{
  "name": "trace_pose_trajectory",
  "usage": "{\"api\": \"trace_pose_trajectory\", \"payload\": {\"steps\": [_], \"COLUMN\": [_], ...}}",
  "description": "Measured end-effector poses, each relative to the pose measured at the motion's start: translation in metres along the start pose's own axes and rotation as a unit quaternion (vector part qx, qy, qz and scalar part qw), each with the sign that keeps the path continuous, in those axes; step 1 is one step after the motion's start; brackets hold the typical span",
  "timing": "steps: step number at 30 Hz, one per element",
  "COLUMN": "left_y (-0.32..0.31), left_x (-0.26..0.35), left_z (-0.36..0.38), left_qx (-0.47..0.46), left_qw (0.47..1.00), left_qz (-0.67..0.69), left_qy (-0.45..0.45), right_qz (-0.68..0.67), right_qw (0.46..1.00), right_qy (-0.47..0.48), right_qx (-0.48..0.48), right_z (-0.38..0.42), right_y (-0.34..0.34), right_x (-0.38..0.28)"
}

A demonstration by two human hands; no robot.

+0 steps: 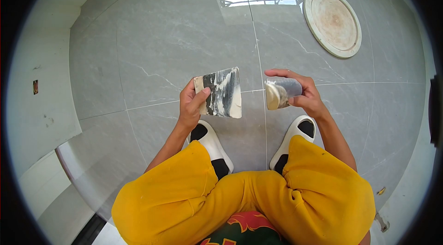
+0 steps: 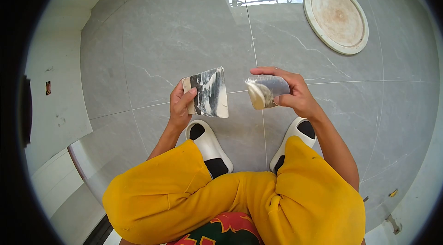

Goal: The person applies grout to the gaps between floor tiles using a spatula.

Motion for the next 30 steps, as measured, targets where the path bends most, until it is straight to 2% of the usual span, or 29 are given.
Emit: {"api": "trace_pose_trajectory", "payload": {"steps": [2, 4, 7, 11, 13, 14, 15, 16, 19, 21, 23, 25, 28, 30], "left_y": [-0.009, -0.019, -0.032, -0.04, -0.034, -0.039, -0.043, -0.041, -0.03, -0.03, -0.027, -0.022, -0.023, -0.026], "left_x": [-0.001, -0.015, -0.022, -0.024, -0.023, -0.025, -0.02, -0.02, -0.021, -0.018, -0.017, -0.019, -0.022, -0.015], "left_z": [-0.001, 0.0, 0.0, 0.0, 0.001, -0.003, -0.005, -0.006, -0.011, -0.014, -0.011, -0.013, -0.009, -0.014], "left_qx": [-0.017, -0.043, -0.082, -0.116, -0.101, -0.107, -0.065, -0.06, -0.031, -0.02, -0.008, -0.009, -0.007, -0.017], "left_qw": [0.995, 0.979, 0.964, 0.953, 0.959, 0.959, 0.965, 0.965, 0.975, 0.974, 0.973, 0.971, 0.972, 0.972], "left_qz": [0.076, 0.151, 0.19, 0.192, 0.184, 0.186, 0.179, 0.185, 0.167, 0.177, 0.185, 0.198, 0.185, 0.189], "left_qy": [0.062, 0.128, 0.168, 0.204, 0.192, 0.186, 0.181, 0.178, 0.145, 0.139, 0.136, 0.134, 0.146, 0.137], "right_qz": [0.098, 0.184, 0.228, 0.23, 0.257, 0.251, 0.252, 0.256, 0.252, 0.318, 0.275, 0.31, 0.28, 0.273], "right_qw": [0.992, 0.969, 0.952, 0.948, 0.938, 0.941, 0.942, 0.943, 0.952, 0.936, 0.94, 0.924, 0.919, 0.922], "right_qy": [0.039, 0.022, 0.019, 0.09, 0.106, 0.107, 0.1, 0.09, -0.075, -0.139, -0.193, -0.185, -0.257, -0.259], "right_qx": [-0.075, -0.163, -0.201, -0.2, -0.205, -0.201, -0.197, -0.194, -0.157, -0.064, 0.062, 0.126, 0.105, 0.09], "right_z": [-0.006, -0.003, -0.005, -0.009, -0.004, 0.001, 0.005, 0.014, 0.045, 0.07, 0.094, 0.115, 0.112, 0.109], "right_y": [-0.006, -0.016, -0.023, -0.028, -0.026, -0.022, -0.017, -0.006, 0.055, 0.123, 0.189, 0.241, 0.254, 0.254], "right_x": [-0.03, -0.038, -0.045, -0.047, -0.043, -0.044, -0.045, -0.044, -0.013, 0.022, 0.046, 0.079, 0.094, 0.103]}}
Point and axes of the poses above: each hand's wrist, its own z-axis away from the middle knuckle, its own y-axis out of the back of the hand, x = y × z, the point moved 8 cm from there along -z, towards the middle knuckle, and after that the axes turned 9 degrees about -x, right-handed, at the moved point
